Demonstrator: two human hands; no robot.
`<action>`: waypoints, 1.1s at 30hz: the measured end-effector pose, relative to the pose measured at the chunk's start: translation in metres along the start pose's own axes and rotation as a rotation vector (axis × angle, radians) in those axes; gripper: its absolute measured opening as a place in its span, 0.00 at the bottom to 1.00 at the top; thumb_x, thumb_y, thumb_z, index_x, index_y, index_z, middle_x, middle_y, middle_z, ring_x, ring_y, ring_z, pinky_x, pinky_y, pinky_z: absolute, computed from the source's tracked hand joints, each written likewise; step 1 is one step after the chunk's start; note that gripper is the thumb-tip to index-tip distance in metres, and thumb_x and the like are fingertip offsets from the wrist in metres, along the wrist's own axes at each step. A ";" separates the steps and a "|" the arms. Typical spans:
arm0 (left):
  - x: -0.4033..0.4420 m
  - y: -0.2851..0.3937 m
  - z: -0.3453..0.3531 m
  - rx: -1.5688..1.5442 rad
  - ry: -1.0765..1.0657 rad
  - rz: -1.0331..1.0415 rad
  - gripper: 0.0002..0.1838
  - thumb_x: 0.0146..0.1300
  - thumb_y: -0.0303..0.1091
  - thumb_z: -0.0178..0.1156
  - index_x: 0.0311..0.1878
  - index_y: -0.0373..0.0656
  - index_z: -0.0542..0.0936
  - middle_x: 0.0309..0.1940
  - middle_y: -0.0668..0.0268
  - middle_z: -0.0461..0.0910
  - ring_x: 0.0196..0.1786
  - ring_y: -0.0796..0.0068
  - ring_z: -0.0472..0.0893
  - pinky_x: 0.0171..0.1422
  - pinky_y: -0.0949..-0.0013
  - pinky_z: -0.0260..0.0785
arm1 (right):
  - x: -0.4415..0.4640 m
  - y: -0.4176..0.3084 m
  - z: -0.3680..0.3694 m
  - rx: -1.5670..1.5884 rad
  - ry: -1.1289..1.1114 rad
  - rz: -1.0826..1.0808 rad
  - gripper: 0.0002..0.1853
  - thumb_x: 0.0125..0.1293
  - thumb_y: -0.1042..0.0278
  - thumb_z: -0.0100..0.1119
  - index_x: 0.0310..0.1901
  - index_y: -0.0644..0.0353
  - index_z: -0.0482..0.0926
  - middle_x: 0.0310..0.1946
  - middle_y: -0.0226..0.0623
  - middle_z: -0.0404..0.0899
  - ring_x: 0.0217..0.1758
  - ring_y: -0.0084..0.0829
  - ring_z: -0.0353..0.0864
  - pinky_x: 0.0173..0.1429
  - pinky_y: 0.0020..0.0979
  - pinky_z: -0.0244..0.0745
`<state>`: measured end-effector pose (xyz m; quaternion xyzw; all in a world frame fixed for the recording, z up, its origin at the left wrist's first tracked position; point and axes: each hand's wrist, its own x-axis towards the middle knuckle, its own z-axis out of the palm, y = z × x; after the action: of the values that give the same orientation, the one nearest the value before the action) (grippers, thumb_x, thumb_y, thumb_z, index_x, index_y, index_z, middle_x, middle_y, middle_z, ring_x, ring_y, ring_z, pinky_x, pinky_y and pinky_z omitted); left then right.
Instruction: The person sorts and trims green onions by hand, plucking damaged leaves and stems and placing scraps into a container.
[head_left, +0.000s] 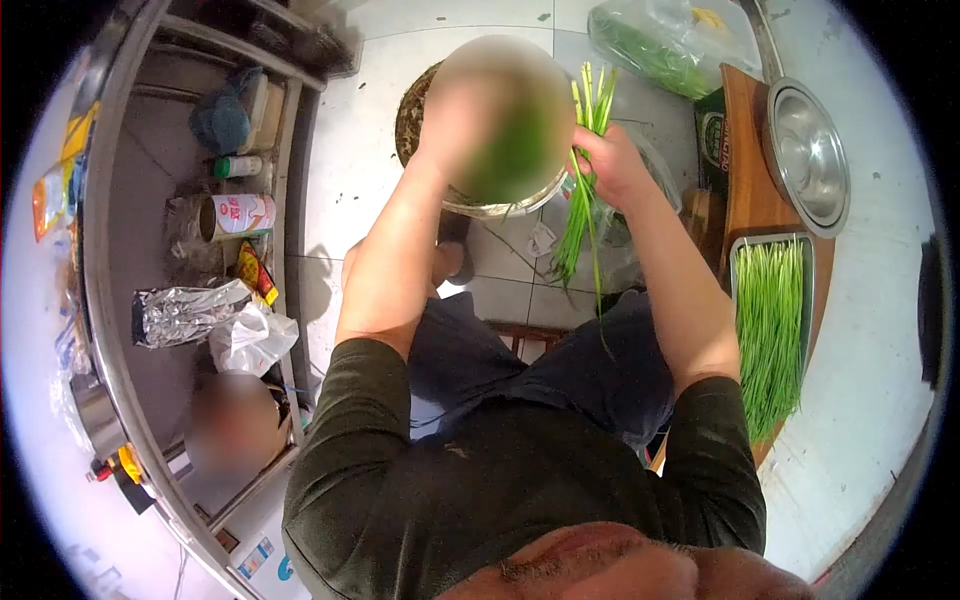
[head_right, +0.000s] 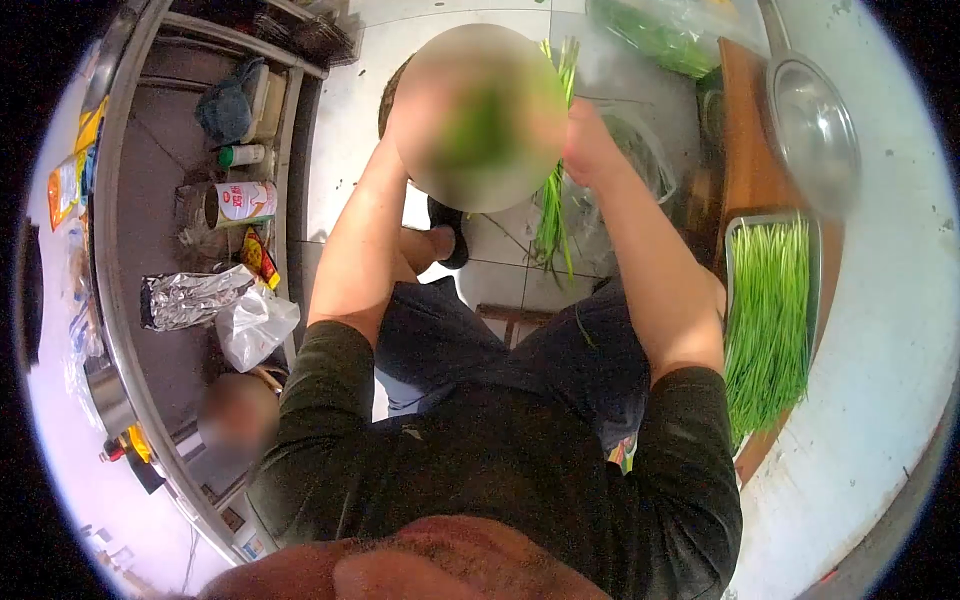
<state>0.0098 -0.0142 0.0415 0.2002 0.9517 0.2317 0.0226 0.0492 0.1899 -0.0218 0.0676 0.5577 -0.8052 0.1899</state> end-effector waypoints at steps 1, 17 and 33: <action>0.000 0.005 -0.003 0.006 -0.025 -0.035 0.12 0.65 0.37 0.58 0.48 0.45 0.81 0.42 0.63 0.82 0.45 0.67 0.81 0.49 0.64 0.73 | 0.001 -0.003 -0.001 -0.024 -0.006 0.017 0.11 0.62 0.63 0.63 0.41 0.62 0.80 0.27 0.31 0.79 0.24 0.18 0.69 0.29 0.24 0.64; 0.006 -0.007 0.052 -1.152 0.018 -0.304 0.20 0.65 0.37 0.62 0.59 0.41 0.75 0.51 0.62 0.78 0.51 0.70 0.78 0.54 0.64 0.73 | -0.020 -0.018 0.022 0.105 0.024 -0.185 0.05 0.63 0.73 0.58 0.29 0.60 0.77 0.20 0.27 0.72 0.21 0.20 0.67 0.27 0.25 0.63; -0.009 0.030 0.023 -1.185 0.086 -0.366 0.16 0.72 0.35 0.52 0.58 0.39 0.72 0.51 0.61 0.77 0.50 0.71 0.78 0.49 0.65 0.75 | -0.010 -0.008 0.015 0.117 0.168 -0.108 0.12 0.68 0.66 0.56 0.47 0.65 0.80 0.34 0.35 0.81 0.34 0.25 0.78 0.38 0.27 0.73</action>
<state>0.0318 0.0166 0.0334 -0.0225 0.6805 0.7206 0.1308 0.0566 0.1807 -0.0065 0.1157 0.5263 -0.8371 0.0945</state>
